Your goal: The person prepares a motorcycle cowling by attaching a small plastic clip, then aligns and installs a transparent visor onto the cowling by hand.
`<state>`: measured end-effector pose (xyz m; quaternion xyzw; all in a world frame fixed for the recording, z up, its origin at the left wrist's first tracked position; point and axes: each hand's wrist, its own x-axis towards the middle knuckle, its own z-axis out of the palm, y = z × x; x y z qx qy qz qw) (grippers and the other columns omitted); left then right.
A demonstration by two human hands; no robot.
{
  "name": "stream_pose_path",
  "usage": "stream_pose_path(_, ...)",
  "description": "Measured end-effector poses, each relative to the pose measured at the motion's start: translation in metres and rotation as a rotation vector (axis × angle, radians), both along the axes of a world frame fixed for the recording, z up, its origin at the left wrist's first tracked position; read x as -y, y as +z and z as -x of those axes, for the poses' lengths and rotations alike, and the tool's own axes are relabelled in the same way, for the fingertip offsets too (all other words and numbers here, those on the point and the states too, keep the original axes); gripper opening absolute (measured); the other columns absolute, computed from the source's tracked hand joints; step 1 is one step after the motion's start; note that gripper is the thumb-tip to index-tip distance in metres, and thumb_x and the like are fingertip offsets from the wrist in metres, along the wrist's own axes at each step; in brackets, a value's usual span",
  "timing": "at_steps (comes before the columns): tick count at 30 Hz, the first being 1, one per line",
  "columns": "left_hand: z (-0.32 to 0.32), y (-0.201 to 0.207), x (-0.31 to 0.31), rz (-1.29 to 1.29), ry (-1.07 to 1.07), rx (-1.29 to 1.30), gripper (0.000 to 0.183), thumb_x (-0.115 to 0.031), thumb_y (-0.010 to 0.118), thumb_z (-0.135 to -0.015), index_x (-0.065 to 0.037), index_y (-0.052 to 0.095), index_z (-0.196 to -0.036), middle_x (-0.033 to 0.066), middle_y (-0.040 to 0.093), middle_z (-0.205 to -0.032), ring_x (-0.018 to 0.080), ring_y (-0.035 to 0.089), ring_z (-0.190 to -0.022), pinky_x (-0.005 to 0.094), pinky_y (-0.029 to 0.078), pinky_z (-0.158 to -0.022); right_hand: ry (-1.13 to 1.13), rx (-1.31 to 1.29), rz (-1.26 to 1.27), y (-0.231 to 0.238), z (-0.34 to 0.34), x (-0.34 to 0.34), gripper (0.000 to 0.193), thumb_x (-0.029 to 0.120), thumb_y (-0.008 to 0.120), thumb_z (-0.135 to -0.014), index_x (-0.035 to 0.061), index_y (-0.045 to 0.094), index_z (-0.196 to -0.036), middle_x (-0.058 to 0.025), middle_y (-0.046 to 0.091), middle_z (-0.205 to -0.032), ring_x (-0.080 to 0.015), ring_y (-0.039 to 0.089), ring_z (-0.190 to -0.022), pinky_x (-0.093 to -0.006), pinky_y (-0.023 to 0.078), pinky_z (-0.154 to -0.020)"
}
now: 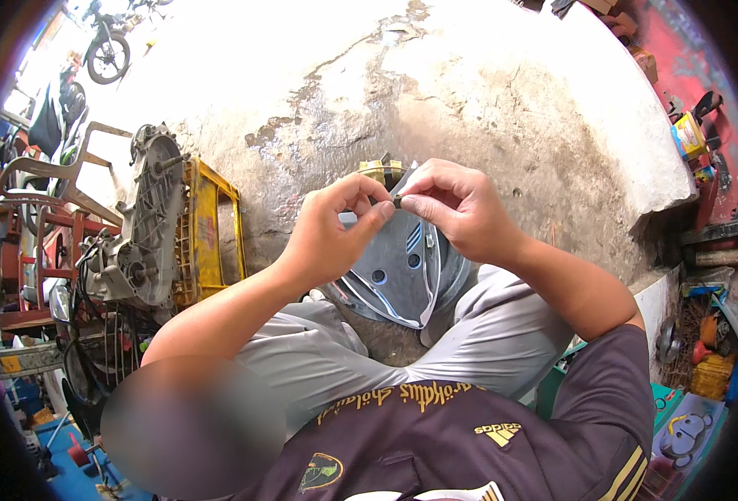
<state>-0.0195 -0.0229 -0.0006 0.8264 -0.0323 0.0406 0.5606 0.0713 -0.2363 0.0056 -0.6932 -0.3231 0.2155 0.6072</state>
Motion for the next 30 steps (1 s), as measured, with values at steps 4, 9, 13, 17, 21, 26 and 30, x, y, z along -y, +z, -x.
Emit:
stream_pose_path(4,0.000,-0.005,0.002,-0.048,0.015,0.024,0.016,-0.011,0.073,-0.095,-0.002,0.070,-0.107,0.0021,0.063,-0.080,0.0109,0.057,-0.076,0.0290,0.048,-0.074,0.011,-0.010,-0.041,0.002,0.001,-0.002,0.012,0.005,0.071,-0.098,-0.0028,0.073,-0.108,-0.0060,0.070,-0.100,-0.0104,0.067,-0.092,-0.0278,0.055,-0.083)
stream_pose_path(9,0.001,-0.006,0.006,-0.050,0.046,0.106,0.017,-0.012,0.074,-0.094,-0.003,0.070,-0.107,0.0057,0.061,-0.073,0.0152,0.058,-0.071,0.0315,0.048,-0.069,-0.023,-0.122,0.002,0.005,0.005,-0.003,0.012,0.004,0.071,-0.098,-0.0025,0.073,-0.108,-0.0056,0.070,-0.100,-0.0105,0.068,-0.093,-0.0277,0.055,-0.083)
stream_pose_path(13,0.001,-0.007,0.007,-0.066,0.070,0.152,0.015,-0.013,0.075,-0.093,-0.003,0.070,-0.104,0.0061,0.061,-0.074,0.0152,0.058,-0.071,0.0315,0.048,-0.069,0.002,-0.033,-0.046,-0.005,0.002,-0.002,0.011,0.003,0.071,-0.098,-0.0028,0.073,-0.107,-0.0064,0.071,-0.100,-0.0108,0.068,-0.093,-0.0281,0.055,-0.084)
stream_pose_path(17,0.002,-0.007,0.009,-0.066,0.080,0.145,0.015,-0.012,0.076,-0.092,-0.004,0.071,-0.104,0.0057,0.060,-0.072,0.0148,0.058,-0.070,0.0315,0.048,-0.068,-0.014,0.024,-0.043,-0.001,0.004,-0.001,0.011,0.002,0.071,-0.097,-0.0032,0.073,-0.106,-0.0078,0.071,-0.099,-0.0120,0.069,-0.093,-0.0285,0.055,-0.083)
stream_pose_path(21,0.003,0.003,0.007,-0.038,0.099,0.093,0.015,-0.011,0.076,-0.091,-0.005,0.071,-0.103,0.0047,0.059,-0.069,0.0142,0.058,-0.068,0.0317,0.048,-0.068,-0.023,0.062,-0.010,-0.004,0.000,-0.001,0.011,0.001,0.071,-0.096,-0.0037,0.073,-0.105,-0.0092,0.072,-0.099,-0.0138,0.070,-0.092,-0.0294,0.056,-0.084)
stream_pose_path(26,0.004,0.003,0.005,-0.116,0.092,0.151,0.013,-0.012,0.076,-0.091,-0.008,0.072,-0.103,0.0027,0.056,-0.066,0.0176,0.055,-0.064,0.0342,0.046,-0.068,0.000,0.031,0.012,-0.002,0.003,-0.001,0.011,0.002,0.071,-0.096,-0.0039,0.073,-0.105,-0.0094,0.072,-0.098,-0.0140,0.070,-0.093,-0.0297,0.056,-0.084)
stream_pose_path(30,0.002,0.000,0.006,-0.160,0.074,0.191,0.010,-0.012,0.074,-0.092,-0.008,0.071,-0.101,0.0028,0.054,-0.064,0.0198,0.053,-0.062,0.0354,0.045,-0.070,0.009,0.021,-0.009,-0.001,0.003,0.000,0.012,0.002,0.072,-0.096,-0.0038,0.073,-0.106,-0.0092,0.073,-0.099,-0.0139,0.071,-0.094,-0.0295,0.057,-0.085)
